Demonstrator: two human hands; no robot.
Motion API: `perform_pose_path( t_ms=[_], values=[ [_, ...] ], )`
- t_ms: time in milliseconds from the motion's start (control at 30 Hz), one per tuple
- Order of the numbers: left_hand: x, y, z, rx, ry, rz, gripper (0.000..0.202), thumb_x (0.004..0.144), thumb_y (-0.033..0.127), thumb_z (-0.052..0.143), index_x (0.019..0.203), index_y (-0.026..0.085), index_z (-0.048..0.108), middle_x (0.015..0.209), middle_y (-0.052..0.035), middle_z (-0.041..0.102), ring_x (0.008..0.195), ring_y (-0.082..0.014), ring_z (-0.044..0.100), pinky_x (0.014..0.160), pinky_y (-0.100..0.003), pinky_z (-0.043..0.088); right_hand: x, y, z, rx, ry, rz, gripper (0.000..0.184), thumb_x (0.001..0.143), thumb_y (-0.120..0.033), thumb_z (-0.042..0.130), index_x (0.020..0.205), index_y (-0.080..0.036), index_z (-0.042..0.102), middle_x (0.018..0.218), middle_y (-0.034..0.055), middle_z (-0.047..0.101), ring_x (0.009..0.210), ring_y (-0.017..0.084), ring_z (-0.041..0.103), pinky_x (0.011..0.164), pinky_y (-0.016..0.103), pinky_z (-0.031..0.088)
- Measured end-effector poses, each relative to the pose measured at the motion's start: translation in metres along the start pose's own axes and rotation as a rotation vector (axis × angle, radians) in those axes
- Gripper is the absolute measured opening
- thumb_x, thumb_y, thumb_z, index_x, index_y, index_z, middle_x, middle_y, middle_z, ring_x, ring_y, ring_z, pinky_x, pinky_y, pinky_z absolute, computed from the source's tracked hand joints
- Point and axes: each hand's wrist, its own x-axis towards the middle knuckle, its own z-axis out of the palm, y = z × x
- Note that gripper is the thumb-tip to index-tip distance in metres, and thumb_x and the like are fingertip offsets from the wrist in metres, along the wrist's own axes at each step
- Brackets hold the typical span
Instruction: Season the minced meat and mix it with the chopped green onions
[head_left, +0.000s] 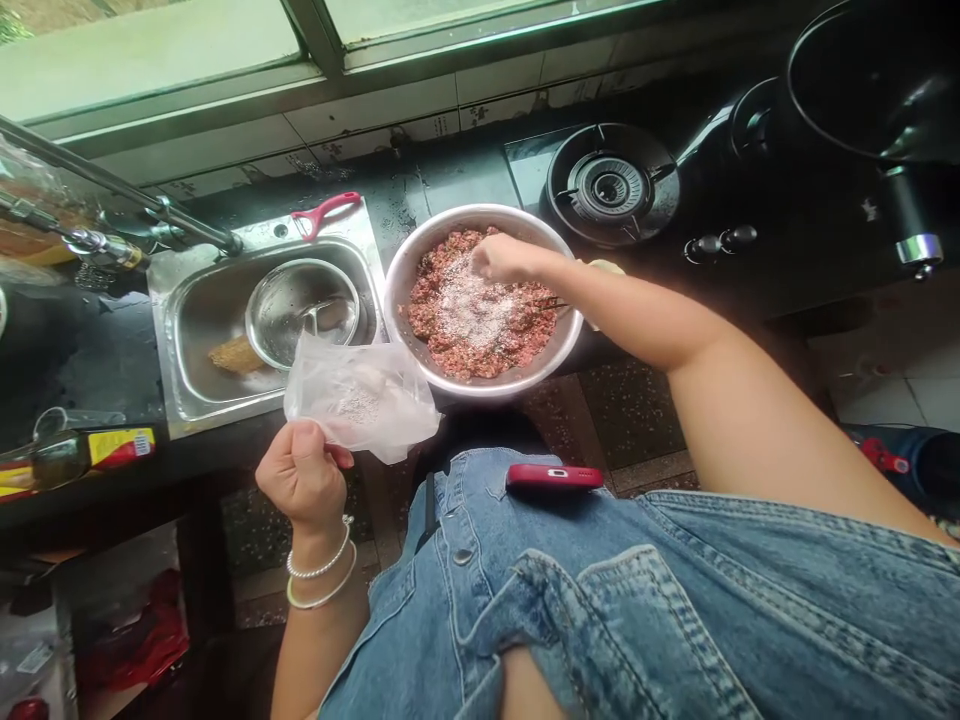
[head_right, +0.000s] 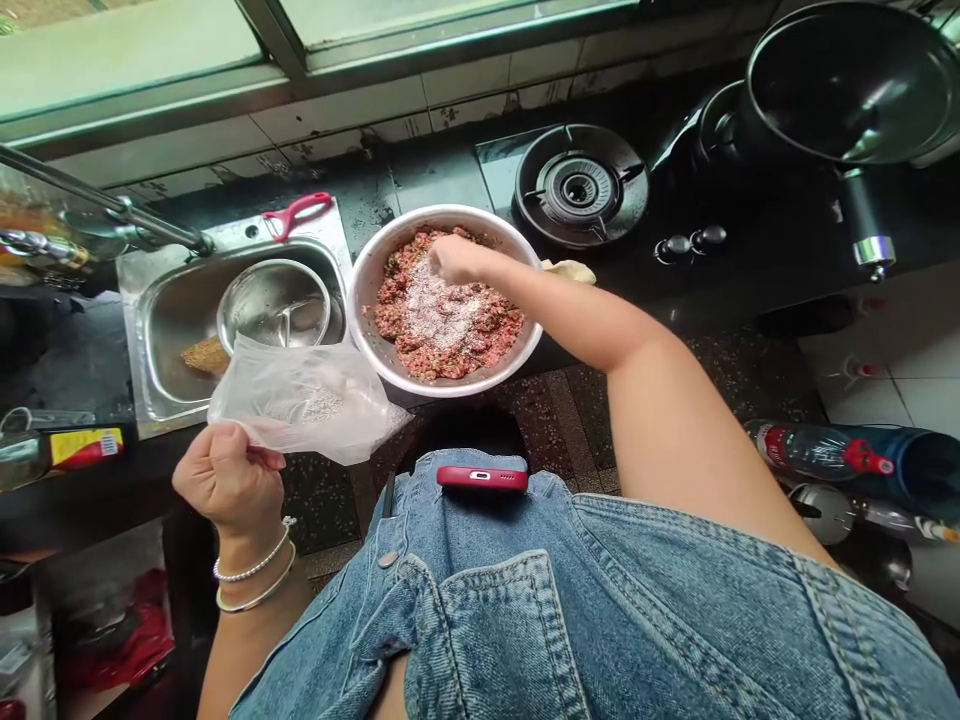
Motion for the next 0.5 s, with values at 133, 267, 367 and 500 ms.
perform_pose_path(
  t_ms=[133,267,367,500],
  values=[
    [0.0,-0.001,0.001,0.006,0.038,-0.011,0.038,0.083,0.031,0.058,0.049,0.017,0.049,0.037,0.0032,0.045,0.03,-0.0098,0.04,0.032,-0.021,0.028,-0.002,0.005,-0.006,-0.05,-0.174,-0.048,0.019,0.081,-0.021,0.075,0.097,-0.011,0.076,0.09,0.0085,0.072,0.089,0.023,0.068,0.086,0.04,0.055],
    [0.0,0.0,0.004,0.025,0.052,0.003,0.037,0.081,0.03,0.058,0.047,0.017,0.049,0.036,0.0035,0.044,0.03,-0.0096,0.04,0.032,-0.02,0.029,0.002,0.008,-0.008,0.037,-0.002,-0.098,0.026,0.088,-0.028,0.07,0.104,-0.008,0.072,0.09,0.009,0.071,0.089,0.022,0.068,0.085,0.039,0.056],
    [0.001,0.003,0.006,0.018,0.063,0.007,0.038,0.08,0.03,0.058,0.046,0.018,0.046,0.035,0.0039,0.043,0.029,-0.0093,0.038,0.032,-0.02,0.028,0.006,0.014,-0.009,-0.026,-0.025,-0.072,0.026,0.089,-0.03,0.069,0.1,-0.007,0.072,0.089,0.0079,0.07,0.089,0.023,0.068,0.084,0.04,0.056],
    [0.001,0.005,0.007,0.007,0.061,0.018,0.039,0.08,0.032,0.057,0.046,0.018,0.045,0.035,0.0039,0.042,0.029,-0.0096,0.037,0.032,-0.02,0.026,0.01,0.02,-0.005,-0.017,-0.071,-0.194,0.022,0.088,-0.026,0.069,0.106,-0.013,0.072,0.099,0.0055,0.071,0.096,0.021,0.067,0.084,0.036,0.056]
  ],
)
